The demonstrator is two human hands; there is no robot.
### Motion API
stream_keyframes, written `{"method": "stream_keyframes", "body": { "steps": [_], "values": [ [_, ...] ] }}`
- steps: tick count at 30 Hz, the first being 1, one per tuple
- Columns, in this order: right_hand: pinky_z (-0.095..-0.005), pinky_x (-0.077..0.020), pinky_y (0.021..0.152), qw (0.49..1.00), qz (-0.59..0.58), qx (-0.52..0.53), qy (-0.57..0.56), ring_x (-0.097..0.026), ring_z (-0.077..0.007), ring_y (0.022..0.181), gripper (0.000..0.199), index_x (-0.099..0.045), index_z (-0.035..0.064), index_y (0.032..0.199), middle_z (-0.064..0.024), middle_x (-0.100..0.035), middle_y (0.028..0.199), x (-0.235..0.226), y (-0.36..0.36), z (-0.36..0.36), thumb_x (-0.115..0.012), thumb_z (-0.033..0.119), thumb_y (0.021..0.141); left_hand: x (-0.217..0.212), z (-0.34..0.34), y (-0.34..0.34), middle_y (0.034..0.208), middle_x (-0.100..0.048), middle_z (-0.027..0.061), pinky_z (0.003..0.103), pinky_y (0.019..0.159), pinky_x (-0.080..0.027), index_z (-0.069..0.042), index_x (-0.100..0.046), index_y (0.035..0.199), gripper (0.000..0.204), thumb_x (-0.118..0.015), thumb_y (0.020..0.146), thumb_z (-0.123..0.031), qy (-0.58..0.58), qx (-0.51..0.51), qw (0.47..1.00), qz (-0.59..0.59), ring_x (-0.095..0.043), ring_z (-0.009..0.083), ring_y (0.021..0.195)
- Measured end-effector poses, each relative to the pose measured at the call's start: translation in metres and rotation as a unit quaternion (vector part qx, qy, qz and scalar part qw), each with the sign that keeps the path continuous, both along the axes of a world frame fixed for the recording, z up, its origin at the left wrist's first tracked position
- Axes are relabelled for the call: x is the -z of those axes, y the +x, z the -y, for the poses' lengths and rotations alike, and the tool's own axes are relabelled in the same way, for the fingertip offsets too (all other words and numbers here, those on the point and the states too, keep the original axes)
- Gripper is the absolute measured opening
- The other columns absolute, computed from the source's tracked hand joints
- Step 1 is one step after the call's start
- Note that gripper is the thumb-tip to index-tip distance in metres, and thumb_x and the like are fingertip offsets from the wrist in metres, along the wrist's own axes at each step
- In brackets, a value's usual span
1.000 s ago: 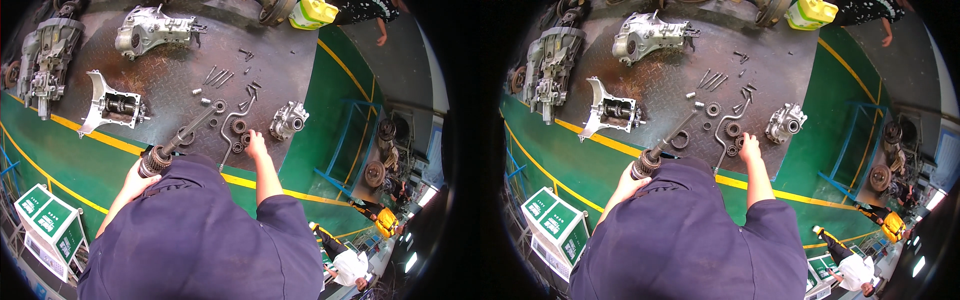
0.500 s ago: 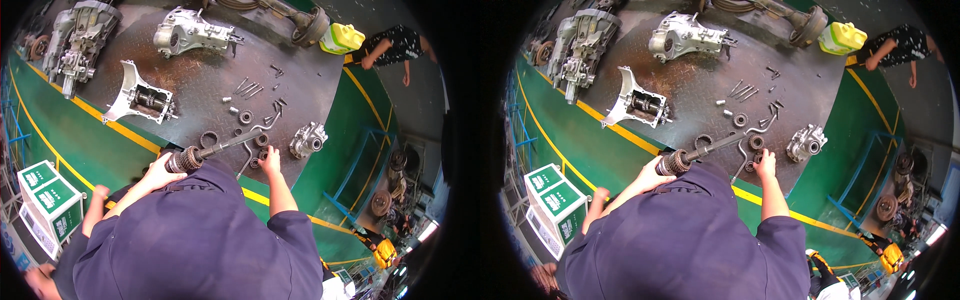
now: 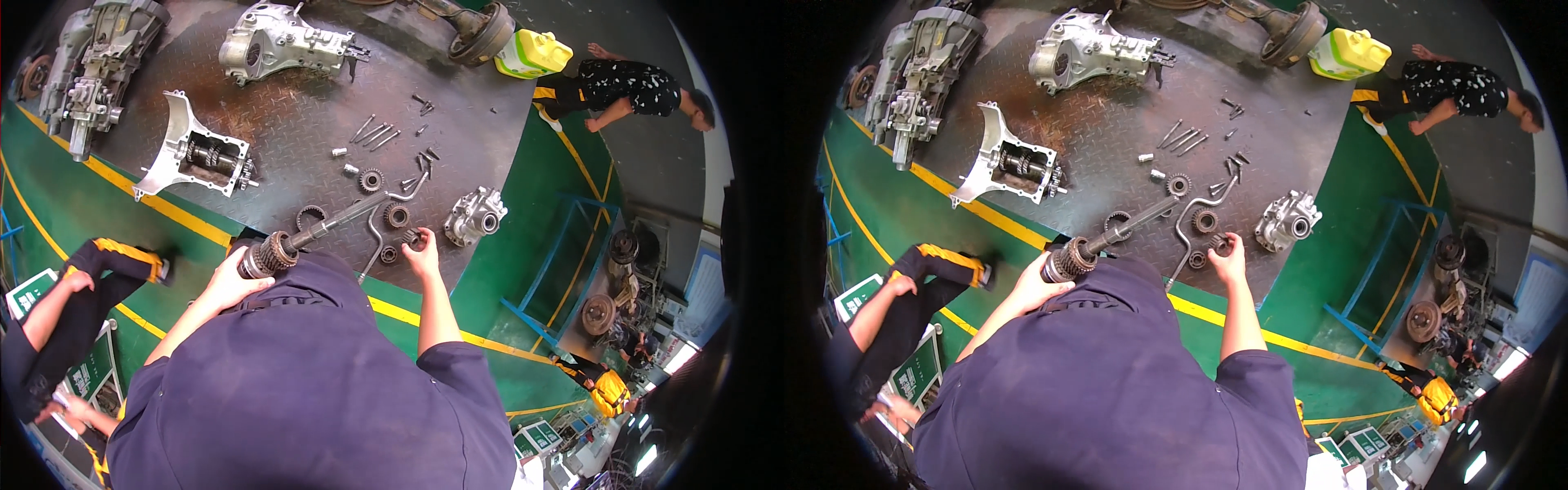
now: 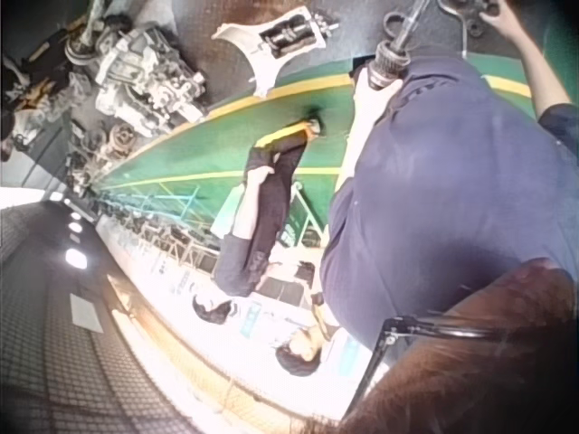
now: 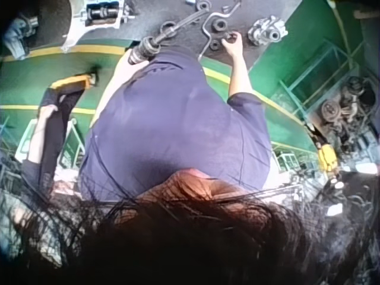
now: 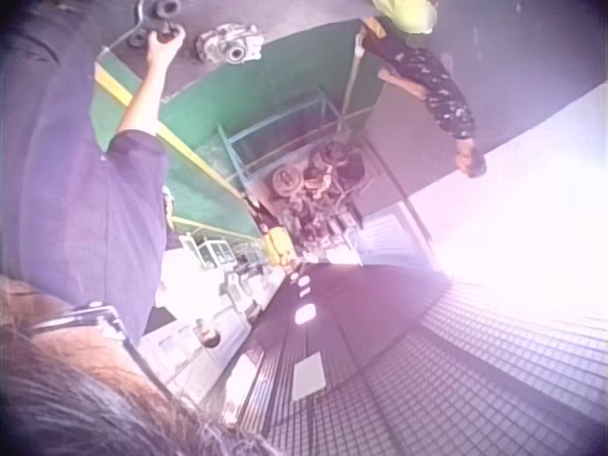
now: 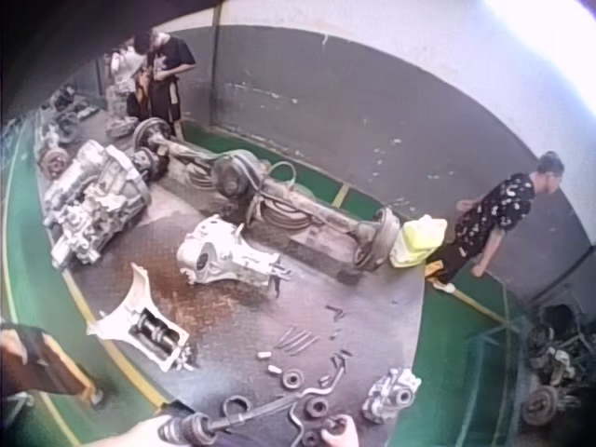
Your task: Manually disassembling internal components of a transmission or gearbox assembly on a workbench.
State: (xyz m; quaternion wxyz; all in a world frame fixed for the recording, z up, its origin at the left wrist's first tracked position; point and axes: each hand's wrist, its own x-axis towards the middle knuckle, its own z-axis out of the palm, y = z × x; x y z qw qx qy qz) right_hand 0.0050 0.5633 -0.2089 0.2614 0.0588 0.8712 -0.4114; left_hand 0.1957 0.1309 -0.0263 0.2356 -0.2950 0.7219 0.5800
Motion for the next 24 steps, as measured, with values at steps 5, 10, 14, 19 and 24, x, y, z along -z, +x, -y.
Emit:
{"method": "stream_keyframes", "body": {
  "steps": [5, 10, 14, 19, 24],
  "values": [
    [-0.0315, -0.0545, 0.084, 0.920, 0.168, 0.086, -0.343, -0.061, -0.0152, 0.102, 0.060, -0.048, 0.0140, 0.144, -0.0031, -0.057, 0.120, -0.103, -0.020, 0.036, -0.063, 0.000, 0.088, 0.012, 0.000, 0.009, 0.116, -0.068, 0.0100, 0.036, 0.100, -0.048, -0.006, -0.059, 0.125, 0.070, -0.091, 0.071, -0.035, -0.017, -0.011, 1.000, 0.007, -0.064, 0.0203, 0.110],
    [-0.0341, -0.0530, 0.089, 0.906, 0.063, 0.057, -0.414, -0.061, -0.0178, 0.107, 0.067, -0.044, 0.0068, 0.148, -0.0069, -0.059, 0.123, -0.187, -0.036, 0.088, -0.067, 0.017, 0.086, 0.008, -0.002, -0.003, 0.114, -0.070, 0.0101, 0.038, 0.101, -0.049, -0.008, -0.062, 0.122, 0.068, -0.090, 0.069, -0.041, -0.036, 0.040, 0.999, 0.006, -0.066, 0.0236, 0.110],
    [-0.0328, -0.0482, 0.100, 0.935, 0.025, -0.020, -0.354, -0.056, -0.0186, 0.114, 0.086, -0.029, 0.0130, 0.156, -0.0083, -0.053, 0.130, -0.205, -0.045, 0.112, -0.073, 0.005, 0.083, -0.003, -0.007, -0.010, 0.115, -0.071, 0.0107, 0.038, 0.101, -0.049, -0.009, -0.063, 0.124, 0.068, -0.090, 0.069, -0.039, -0.052, 0.031, 0.998, -0.001, -0.068, 0.0238, 0.109],
    [-0.0291, -0.0518, 0.093, 0.928, 0.046, -0.015, -0.369, -0.058, -0.0173, 0.107, 0.097, -0.023, 0.0163, 0.158, -0.0088, -0.052, 0.130, -0.214, -0.036, 0.128, -0.075, -0.005, 0.079, -0.014, -0.003, -0.016, 0.110, -0.073, 0.0101, 0.037, 0.098, -0.051, -0.009, -0.063, 0.121, 0.066, -0.090, 0.068, -0.038, -0.059, 0.042, 0.997, -0.010, -0.070, 0.0237, 0.104],
    [-0.0393, -0.0515, 0.104, 0.903, 0.107, -0.028, -0.415, -0.059, -0.0250, 0.121, 0.109, -0.016, 0.0186, 0.160, -0.0165, -0.051, 0.138, -0.210, -0.003, 0.161, -0.083, -0.002, 0.075, -0.017, -0.002, -0.020, 0.107, -0.072, 0.0112, 0.038, 0.095, -0.052, -0.008, -0.062, 0.117, 0.064, -0.089, 0.068, -0.038, -0.061, 0.051, 0.997, -0.020, -0.069, 0.0251, 0.102]
  ]
}}
